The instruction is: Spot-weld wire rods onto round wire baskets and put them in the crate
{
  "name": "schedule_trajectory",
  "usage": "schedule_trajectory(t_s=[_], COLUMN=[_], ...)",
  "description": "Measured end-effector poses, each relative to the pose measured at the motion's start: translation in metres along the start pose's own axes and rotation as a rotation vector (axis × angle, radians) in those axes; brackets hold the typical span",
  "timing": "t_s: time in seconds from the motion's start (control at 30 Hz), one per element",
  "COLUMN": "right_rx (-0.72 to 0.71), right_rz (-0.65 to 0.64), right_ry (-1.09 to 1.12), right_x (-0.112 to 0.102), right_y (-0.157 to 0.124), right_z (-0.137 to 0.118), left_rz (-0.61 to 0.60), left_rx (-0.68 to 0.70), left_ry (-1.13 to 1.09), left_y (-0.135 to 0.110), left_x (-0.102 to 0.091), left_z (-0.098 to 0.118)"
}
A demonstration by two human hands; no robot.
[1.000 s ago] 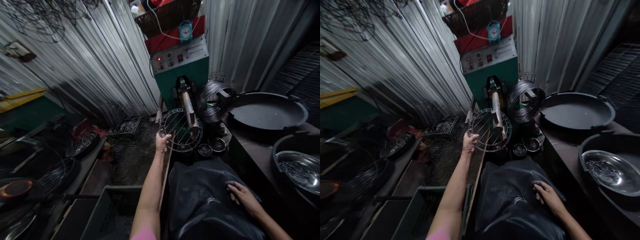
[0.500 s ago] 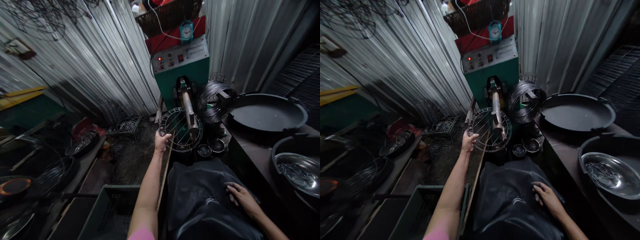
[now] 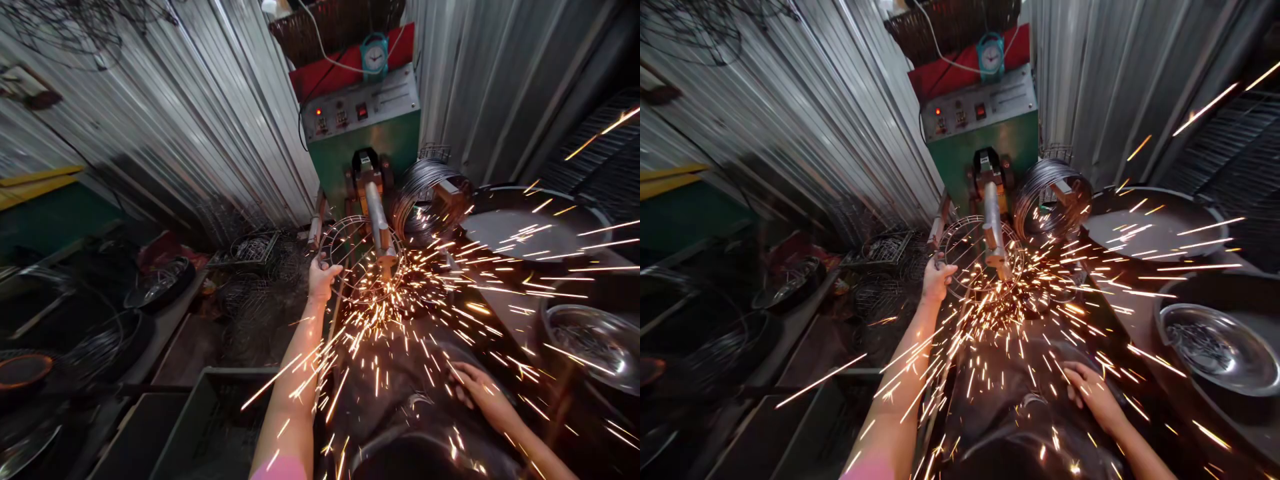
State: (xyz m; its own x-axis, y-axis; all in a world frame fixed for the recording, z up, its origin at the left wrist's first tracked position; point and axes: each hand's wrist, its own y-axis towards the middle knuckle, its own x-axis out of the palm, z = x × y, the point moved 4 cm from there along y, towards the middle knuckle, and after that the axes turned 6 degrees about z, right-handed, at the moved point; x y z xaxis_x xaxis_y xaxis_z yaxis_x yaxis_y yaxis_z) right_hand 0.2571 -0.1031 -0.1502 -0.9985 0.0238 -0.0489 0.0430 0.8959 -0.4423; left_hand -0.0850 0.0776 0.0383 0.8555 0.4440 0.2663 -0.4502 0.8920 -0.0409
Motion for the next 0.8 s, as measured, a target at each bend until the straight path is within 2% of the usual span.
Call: schedule_trajectory(t_s=[0.13, 0.27, 0.43, 0.57, 0.8], right_rx=[0.033, 0.052, 0.044, 0.047, 0.087], right_rz=[0.000, 0.003, 0.002, -0.002, 0.016], right_ry=[-0.023, -0.009, -0.043, -0.041, -0.044], right_x=[-0.001, 0.001, 0.004, 0.002, -0.001], right_y=[0.005, 0.003, -0.007, -0.013, -0.031], right_z=[0.003, 0.000, -0.006, -0.005, -0.010], left_rz=[-0.034, 0.069, 0.216, 0.219, 0.226], left_rx=[-0.081, -0.244, -0.361, -0.529, -0.485], left_ry=[0.034, 0.071, -0.025, -0.153, -0.244], left_y=[0.000, -0.007, -0.037, -0.064, -0.089], left_x=[-0.002, -0.012, -0.027, -0.037, -0.056], left_z=[-0.001, -0.014, -0.034, -0.049, -0.067])
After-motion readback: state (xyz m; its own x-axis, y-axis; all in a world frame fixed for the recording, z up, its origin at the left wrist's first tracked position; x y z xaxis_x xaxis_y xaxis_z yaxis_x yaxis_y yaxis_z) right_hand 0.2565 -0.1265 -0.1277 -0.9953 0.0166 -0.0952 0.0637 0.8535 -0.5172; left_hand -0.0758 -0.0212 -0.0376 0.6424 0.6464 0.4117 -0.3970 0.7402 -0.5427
